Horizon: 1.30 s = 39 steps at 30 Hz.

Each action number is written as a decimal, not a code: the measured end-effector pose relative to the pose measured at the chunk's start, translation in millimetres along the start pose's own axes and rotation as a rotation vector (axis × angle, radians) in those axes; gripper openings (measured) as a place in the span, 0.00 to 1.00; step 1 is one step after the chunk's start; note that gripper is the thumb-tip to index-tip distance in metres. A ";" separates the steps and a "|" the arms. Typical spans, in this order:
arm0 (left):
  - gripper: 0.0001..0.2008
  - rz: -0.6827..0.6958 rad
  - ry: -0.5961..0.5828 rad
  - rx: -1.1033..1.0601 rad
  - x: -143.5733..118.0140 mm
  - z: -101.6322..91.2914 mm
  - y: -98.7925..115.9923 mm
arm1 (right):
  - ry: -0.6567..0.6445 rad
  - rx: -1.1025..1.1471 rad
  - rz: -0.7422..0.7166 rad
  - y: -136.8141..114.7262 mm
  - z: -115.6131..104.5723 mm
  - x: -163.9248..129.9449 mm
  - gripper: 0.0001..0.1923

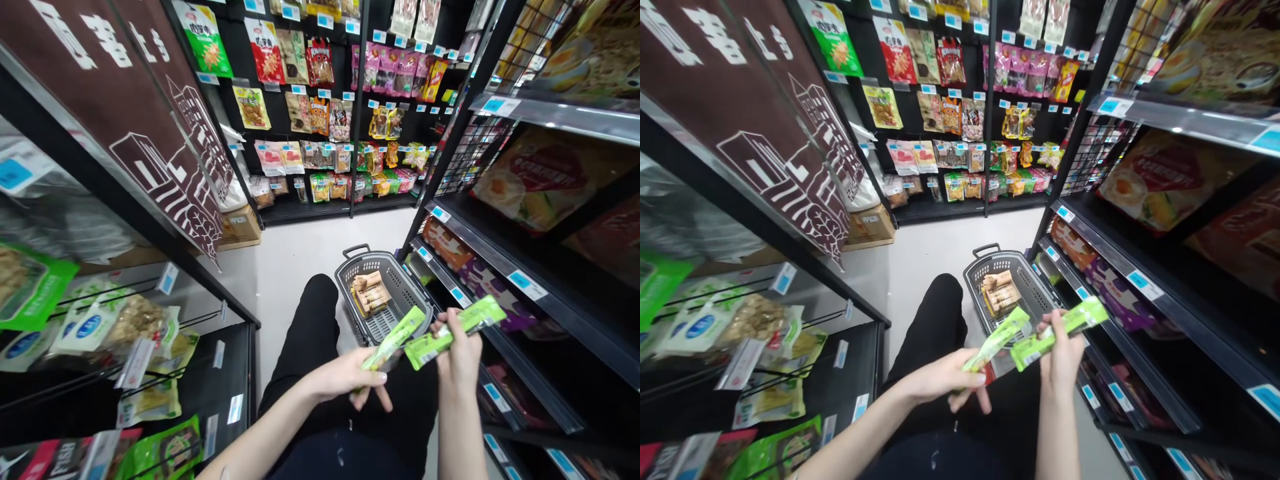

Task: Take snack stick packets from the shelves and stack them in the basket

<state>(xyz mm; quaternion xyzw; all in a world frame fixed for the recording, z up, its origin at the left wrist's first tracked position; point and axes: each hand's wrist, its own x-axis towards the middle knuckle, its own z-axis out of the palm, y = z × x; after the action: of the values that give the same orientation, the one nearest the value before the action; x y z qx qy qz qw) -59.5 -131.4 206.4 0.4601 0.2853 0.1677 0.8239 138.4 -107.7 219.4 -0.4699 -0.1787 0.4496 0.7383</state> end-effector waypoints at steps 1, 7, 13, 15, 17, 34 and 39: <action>0.22 0.031 0.044 0.017 2.2 -1.4 -1.2 | -0.015 0.022 -0.014 -3.1 -7.0 3.9 0.16; 0.24 0.127 0.290 -0.040 22.8 8.8 -4.4 | -0.310 -0.165 0.137 6.4 -26.4 -20.2 0.18; 0.12 0.202 0.392 0.259 20.4 25.0 4.0 | -0.293 -0.395 0.177 27.9 -13.5 -54.3 0.15; 0.09 0.205 0.414 0.357 17.3 24.0 5.3 | -0.251 -0.407 0.204 30.6 -11.7 -55.7 0.15; 0.08 0.200 0.436 0.444 14.5 21.3 5.2 | -0.240 -0.366 0.241 33.3 -11.1 -54.1 0.16; 0.12 0.140 0.211 0.054 4.9 23.8 -4.0 | 0.136 -0.231 -0.119 1.9 11.7 -12.9 0.14; 0.17 0.153 0.079 -0.054 0.4 12.5 0.3 | 0.107 -0.265 -0.130 -0.6 19.4 -10.7 0.15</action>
<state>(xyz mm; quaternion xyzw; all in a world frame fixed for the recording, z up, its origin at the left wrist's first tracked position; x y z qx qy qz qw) -51.4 -139.3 211.7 0.4510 0.2767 0.2558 0.8091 119.6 -106.4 231.2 -0.5741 -0.2270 0.3473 0.7059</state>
